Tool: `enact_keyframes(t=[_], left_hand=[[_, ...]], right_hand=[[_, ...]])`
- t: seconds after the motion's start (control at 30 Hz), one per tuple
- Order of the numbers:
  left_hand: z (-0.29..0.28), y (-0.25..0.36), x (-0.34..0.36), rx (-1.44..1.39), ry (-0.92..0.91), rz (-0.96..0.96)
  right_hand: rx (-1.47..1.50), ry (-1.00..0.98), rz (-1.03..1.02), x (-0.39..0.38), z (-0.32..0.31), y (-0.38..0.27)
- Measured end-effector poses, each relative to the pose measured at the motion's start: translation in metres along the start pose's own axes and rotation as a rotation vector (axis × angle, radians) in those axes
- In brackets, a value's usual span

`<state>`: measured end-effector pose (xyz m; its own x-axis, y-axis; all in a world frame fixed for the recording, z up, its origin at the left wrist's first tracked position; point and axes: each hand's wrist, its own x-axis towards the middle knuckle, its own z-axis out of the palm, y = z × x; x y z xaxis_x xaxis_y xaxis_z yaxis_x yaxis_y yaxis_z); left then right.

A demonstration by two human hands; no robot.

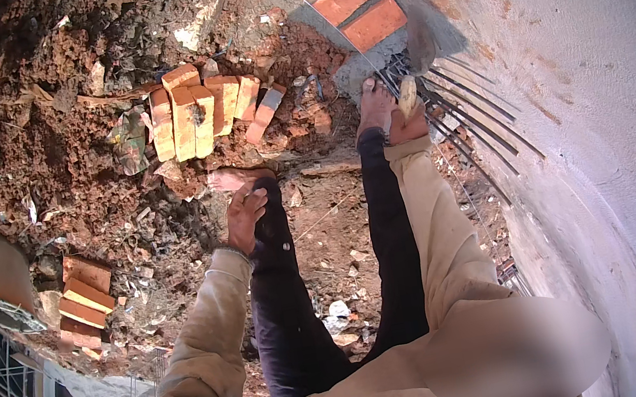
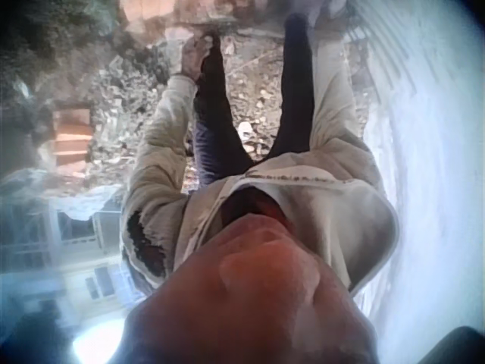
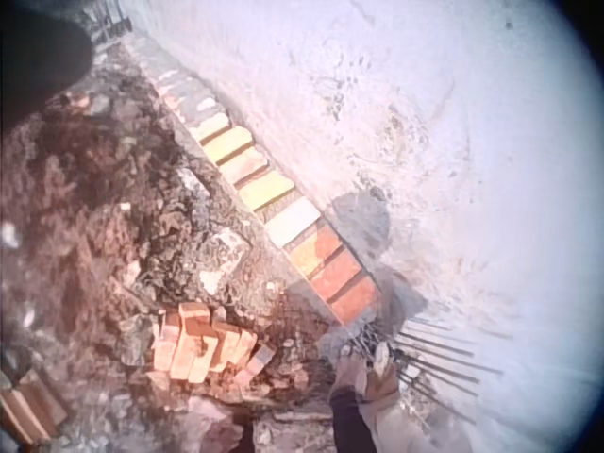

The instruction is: The person scoops mortar from a head pan with a trowel and spreads it along a foundation line. They then pick up red bricks one at a time, place them onto the mortar, and tap them into alignment. The person repeats this process to extend a low brick wall.

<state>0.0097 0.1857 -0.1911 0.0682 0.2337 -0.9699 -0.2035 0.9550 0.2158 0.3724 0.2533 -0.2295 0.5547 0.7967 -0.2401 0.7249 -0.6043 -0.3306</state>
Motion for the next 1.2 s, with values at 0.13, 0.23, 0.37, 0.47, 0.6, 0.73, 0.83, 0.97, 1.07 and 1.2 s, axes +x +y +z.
enact_keyframes(t=[0.13,0.23,0.37,0.47,0.6,0.73,0.83,0.97,1.07,1.2], left_hand=[[-0.152,-0.074,-0.077,-0.015,0.353,0.022],[-0.233,-0.155,-0.131,0.119,0.475,-0.065],[-0.254,-0.184,-0.16,0.363,0.483,0.055],[-0.256,-0.205,-0.227,0.375,0.671,-0.027],[-0.189,-0.24,-0.274,-0.06,0.554,-0.095],[-0.129,-0.294,-0.291,-0.095,0.655,-0.161],[-0.124,-0.35,-0.294,-0.305,0.803,-0.088],[-0.142,-0.256,-0.267,-0.88,0.782,0.172],[-0.183,-0.192,-0.273,-1.152,0.681,0.379],[-0.24,-0.075,-0.299,-1.122,0.695,0.479]], right_hand=[[0.021,-0.158,-0.026,-0.049,-0.069,-0.051],[-0.303,-0.407,0.059,-0.079,-0.094,-0.053],[-0.158,-0.531,-0.244,-0.107,-0.113,-0.005],[-0.072,-0.664,-0.306,-0.156,-0.125,-0.062],[-0.409,-0.91,-0.256,-0.144,-0.13,-0.049],[-0.329,-0.969,-0.174,-0.138,-0.168,-0.088],[-0.353,-1.011,-0.253,-0.136,-0.186,-0.104],[-0.294,-0.889,-0.422,-0.101,-0.2,-0.097],[-0.176,-0.957,-0.277,-0.12,-0.206,-0.098],[-0.27,-0.875,-0.316,-0.166,-0.21,-0.116]])
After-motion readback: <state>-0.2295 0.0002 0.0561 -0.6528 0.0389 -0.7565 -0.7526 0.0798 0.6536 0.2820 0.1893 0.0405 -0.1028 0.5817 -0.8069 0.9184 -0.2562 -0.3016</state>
